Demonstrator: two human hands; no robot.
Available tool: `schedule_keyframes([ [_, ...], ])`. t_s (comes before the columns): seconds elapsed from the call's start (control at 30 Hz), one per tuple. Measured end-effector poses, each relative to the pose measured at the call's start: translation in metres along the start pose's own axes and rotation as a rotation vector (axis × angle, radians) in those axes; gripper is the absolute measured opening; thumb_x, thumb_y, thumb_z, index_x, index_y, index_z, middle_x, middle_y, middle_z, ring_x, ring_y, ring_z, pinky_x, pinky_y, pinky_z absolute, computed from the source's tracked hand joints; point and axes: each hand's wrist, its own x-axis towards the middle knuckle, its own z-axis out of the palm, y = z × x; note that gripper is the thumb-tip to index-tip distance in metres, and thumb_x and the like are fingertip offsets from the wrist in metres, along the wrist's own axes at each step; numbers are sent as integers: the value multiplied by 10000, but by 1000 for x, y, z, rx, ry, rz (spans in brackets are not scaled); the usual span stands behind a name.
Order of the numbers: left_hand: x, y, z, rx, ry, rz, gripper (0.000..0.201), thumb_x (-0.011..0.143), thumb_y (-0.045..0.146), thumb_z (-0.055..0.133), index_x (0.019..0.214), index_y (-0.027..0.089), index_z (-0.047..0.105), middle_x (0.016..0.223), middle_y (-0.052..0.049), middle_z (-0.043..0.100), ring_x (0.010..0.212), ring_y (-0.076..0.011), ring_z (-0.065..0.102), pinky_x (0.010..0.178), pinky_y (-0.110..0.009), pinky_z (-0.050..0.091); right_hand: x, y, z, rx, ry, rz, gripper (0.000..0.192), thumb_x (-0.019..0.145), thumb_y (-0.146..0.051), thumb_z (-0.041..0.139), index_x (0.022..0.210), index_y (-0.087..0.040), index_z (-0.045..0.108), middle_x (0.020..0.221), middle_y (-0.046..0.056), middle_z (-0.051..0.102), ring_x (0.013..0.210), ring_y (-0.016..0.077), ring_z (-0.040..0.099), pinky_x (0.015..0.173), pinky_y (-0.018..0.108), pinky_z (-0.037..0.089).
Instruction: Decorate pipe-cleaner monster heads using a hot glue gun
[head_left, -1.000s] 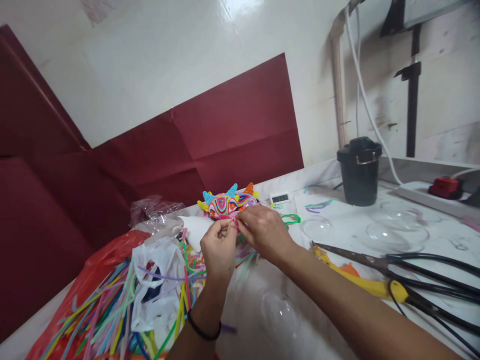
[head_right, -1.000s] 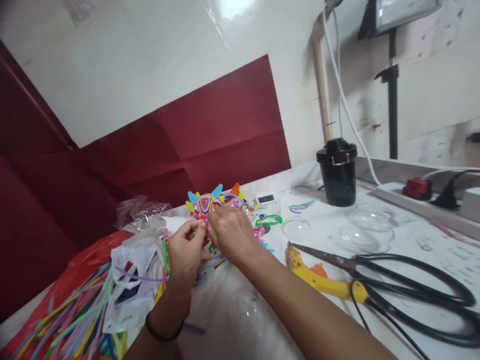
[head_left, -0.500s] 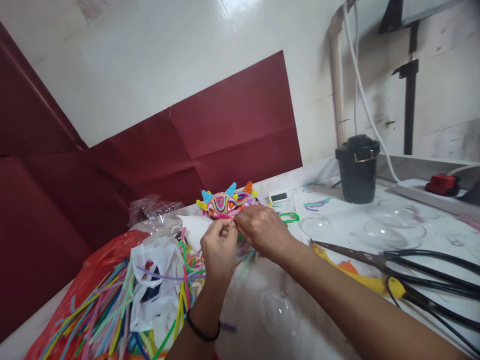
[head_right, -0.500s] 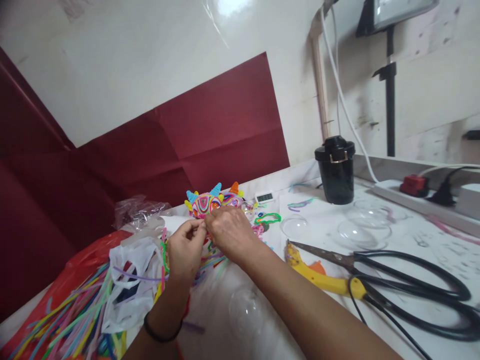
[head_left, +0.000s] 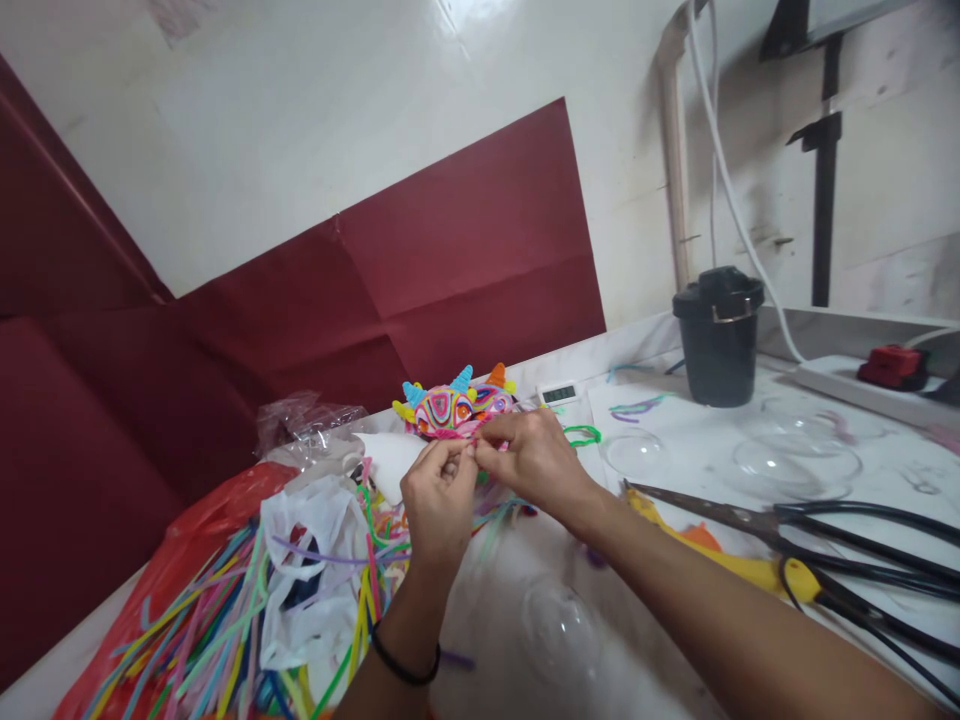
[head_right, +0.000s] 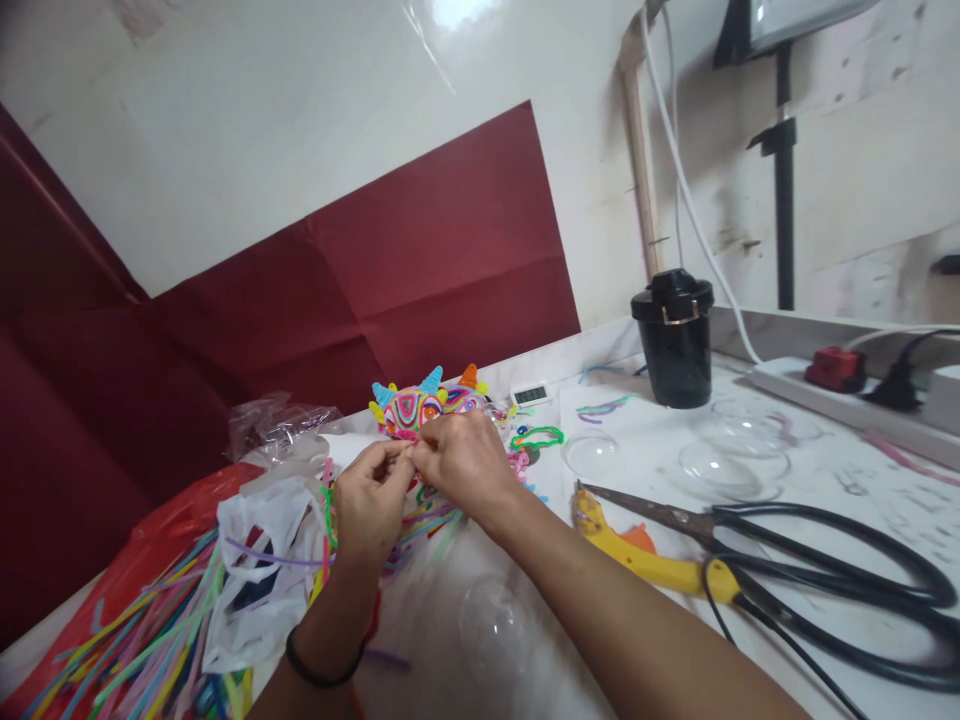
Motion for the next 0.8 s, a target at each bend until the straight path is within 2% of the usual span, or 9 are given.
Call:
schedule_keyframes([
  [0.2,0,-2,-1,9,-27,41,127,736,186,559,676,173,670,599,23,589,531,-103,496,523,-195,383,0,-1,4,227,44,167,139,669,-147,599,579,-161,703,468,-35,541,489,89,477,516,206,327],
  [0.5,0,-4,2,18,-54,46,141,755,174,546,688,146,667,613,14,595,540,-96,499,534,-188,387,2,6,13,510,57,360,122,598,-198,615,577,-148,724,515,-3,608,527,121,515,476,199,358],
  [0.67,0,-5,1,5,-63,51,134,758,173,548,695,147,664,618,15,593,539,-98,497,536,-190,393,4,16,21,667,52,447,146,554,-233,604,564,-141,716,511,-2,593,499,114,492,445,198,359],
  [0.8,0,-6,0,-2,-72,43,139,773,196,553,714,151,671,638,10,601,568,-106,515,555,-196,404,4,12,20,803,31,513,126,533,-245,617,521,-138,683,457,-18,552,442,87,446,415,189,347],
])
